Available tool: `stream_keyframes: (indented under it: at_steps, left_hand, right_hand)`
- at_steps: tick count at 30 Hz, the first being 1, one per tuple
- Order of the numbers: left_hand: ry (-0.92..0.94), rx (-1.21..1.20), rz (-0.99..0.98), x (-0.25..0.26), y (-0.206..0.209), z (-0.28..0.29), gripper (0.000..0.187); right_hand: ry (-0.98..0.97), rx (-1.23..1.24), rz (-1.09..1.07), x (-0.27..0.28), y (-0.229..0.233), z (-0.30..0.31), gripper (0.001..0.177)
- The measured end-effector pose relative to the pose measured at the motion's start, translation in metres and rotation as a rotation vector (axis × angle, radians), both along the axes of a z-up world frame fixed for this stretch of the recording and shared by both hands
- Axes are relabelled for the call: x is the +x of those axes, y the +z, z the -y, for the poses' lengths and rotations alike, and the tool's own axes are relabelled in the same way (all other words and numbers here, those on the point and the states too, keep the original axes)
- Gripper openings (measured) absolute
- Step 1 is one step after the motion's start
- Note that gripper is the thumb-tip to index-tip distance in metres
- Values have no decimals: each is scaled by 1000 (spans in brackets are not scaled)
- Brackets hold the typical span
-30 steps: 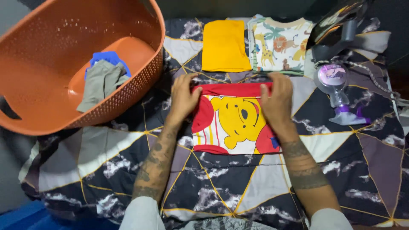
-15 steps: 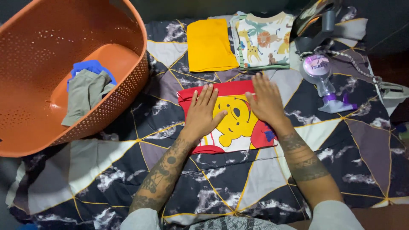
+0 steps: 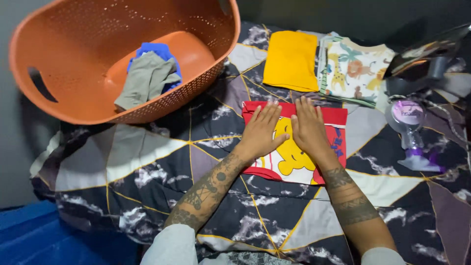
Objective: Folding small pieces of clothing on a bed.
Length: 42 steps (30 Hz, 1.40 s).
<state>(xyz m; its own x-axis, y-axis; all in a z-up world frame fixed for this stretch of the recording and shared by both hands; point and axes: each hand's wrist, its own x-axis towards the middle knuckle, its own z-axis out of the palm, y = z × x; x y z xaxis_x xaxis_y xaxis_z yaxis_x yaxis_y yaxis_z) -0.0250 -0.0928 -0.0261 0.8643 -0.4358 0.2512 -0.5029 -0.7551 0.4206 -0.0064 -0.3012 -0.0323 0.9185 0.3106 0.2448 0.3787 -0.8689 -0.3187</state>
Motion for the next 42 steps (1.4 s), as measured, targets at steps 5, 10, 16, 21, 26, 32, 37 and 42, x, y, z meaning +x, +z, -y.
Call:
stream_keyframes:
  at_steps: [5, 10, 16, 21, 26, 32, 37, 42]
  left_hand:
    - [-56, -15, -10, 1, 2, -5, 87]
    - [-92, 20, -38, 4, 8, 0, 85]
    - [-50, 255, -150, 26, 26, 38, 73]
    - [-107, 59, 218, 29, 0, 83, 58]
    - [-144, 69, 92, 23, -5, 64, 65]
    - [15, 80, -47, 15, 12, -21, 79]
    - [206, 127, -55, 12, 2, -41, 82]
    - [182, 61, 143, 28, 5, 30, 82]
  right_hand:
    - [-40, -37, -71, -3, 2, 42, 61]
    - [-235, -44, -59, -9, -12, 86, 58]
    - [-286, -57, 12, -13, -11, 77, 62]
    - [-264, -69, 3, -12, -8, 77, 63]
    - [-252, -20, -15, -12, -7, 81, 63]
    - [-214, -5, -9, -9, -18, 84, 64]
    - [-199, -20, -10, -8, -18, 85, 64]
    - [-219, 2, -57, -6, -20, 87, 65]
